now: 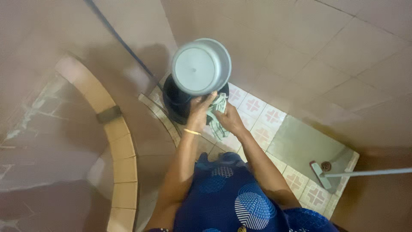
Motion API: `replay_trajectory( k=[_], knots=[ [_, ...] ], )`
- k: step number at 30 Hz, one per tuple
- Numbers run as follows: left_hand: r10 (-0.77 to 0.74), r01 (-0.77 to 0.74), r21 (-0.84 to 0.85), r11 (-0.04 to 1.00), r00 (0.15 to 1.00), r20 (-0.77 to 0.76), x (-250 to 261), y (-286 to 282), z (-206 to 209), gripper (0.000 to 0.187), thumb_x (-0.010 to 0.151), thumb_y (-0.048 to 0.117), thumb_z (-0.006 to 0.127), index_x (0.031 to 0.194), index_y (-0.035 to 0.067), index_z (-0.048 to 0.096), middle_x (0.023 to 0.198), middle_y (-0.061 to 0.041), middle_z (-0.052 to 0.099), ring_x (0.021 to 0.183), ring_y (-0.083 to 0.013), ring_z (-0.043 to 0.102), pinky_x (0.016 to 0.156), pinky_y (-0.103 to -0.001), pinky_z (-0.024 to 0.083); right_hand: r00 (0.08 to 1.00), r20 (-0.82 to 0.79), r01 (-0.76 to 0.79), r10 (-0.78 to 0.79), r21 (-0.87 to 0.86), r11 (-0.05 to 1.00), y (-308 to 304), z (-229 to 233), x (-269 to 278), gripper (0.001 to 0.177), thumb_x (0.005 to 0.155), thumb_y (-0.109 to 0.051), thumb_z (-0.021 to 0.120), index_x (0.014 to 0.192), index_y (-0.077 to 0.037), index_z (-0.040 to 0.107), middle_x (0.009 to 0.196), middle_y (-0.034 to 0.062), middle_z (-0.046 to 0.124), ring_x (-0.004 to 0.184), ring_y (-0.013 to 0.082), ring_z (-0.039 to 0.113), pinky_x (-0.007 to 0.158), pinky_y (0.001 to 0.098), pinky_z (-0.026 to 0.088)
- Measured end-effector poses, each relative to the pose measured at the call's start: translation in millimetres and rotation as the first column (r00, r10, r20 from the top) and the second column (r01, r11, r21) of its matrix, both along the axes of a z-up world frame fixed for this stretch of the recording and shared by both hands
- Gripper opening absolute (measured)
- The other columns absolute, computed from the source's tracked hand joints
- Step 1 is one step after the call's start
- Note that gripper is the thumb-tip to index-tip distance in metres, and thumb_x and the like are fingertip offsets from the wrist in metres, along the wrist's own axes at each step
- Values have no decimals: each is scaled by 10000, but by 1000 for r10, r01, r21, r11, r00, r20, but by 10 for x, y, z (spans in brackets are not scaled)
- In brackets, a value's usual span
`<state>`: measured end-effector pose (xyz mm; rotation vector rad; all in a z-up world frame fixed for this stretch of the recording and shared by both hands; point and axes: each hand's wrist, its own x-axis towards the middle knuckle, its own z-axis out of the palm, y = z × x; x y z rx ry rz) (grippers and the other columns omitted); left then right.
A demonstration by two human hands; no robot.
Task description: The person scrubs a tiled bathroom floor with a mop, then wipes a curved tiled ledge and wall tiles using a cloth and a small scrubbing pad. They also wipe the exterior of a metal pot with the cloth. The person repeatedly scrubs the same sections of the ledge and wall tiles.
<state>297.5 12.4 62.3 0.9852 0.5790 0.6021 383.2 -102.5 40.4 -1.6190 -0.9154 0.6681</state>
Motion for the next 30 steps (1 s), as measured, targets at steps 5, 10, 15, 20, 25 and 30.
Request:
replay_trajectory(
  k=[5, 10, 15, 20, 25, 30],
  knots=[
    [29, -12, -101, 995, 986, 165, 37, 73, -417, 234, 855, -15, 748, 1087, -21, 717, 1023, -93, 750, 917, -209, 712, 815, -355, 561, 990, 138, 3, 26, -210, 978, -58, 185, 18, 466, 897, -140, 662, 1307, 10, 500, 954, 216, 744, 905, 323, 727, 830, 438, 563],
    [66, -47, 689, 723, 998, -1, -29, 145, -698, 196, 930, -10, 695, 1119, -6, 748, 1165, -146, 740, 1047, -270, 711, 933, -414, 556, 951, 297, 54, 81, -421, 905, -148, 443, 46, 667, 913, -214, 708, 1410, 59, 356, 884, 311, 705, 902, 432, 703, 794, 486, 554],
    [52, -38, -86, 996, 984, 169, -49, 48, -227, 177, 912, 17, 768, 1060, -63, 714, 1066, -249, 717, 907, -288, 731, 894, -461, 583, 975, 221, 55, 36, -391, 919, -190, 367, 110, 770, 892, -188, 731, 1466, 83, 295, 895, 291, 711, 887, 387, 732, 789, 437, 585],
    [134, -73, -297, 952, 973, 190, -128, 138, 89, 212, 854, 100, 722, 952, -77, 656, 947, -253, 743, 829, -358, 769, 828, -491, 654, 960, -47, 259, -275, -215, 942, -335, 342, 289, 536, 883, -92, 690, 1374, -18, 488, 1003, 135, 747, 865, 239, 751, 767, 399, 628],
    [164, -133, -273, 953, 982, 91, -211, 206, -142, 106, 926, 57, 697, 971, -21, 642, 810, -138, 656, 684, -215, 661, 642, -400, 569, 911, -47, 412, -410, 134, 901, -418, 498, 415, 367, 915, -2, 617, 1281, -26, 622, 1123, 130, 720, 973, 220, 722, 839, 396, 621],
    [128, -111, -205, 972, 989, 68, -181, 152, -419, 64, 948, 69, 679, 963, 42, 623, 722, -112, 637, 554, -129, 531, 473, -283, 420, 822, 276, 397, -498, 350, 849, -368, 813, 478, 348, 998, 48, 611, 1335, -35, 596, 1310, 152, 638, 1223, 282, 694, 1211, 458, 481]
  ],
)
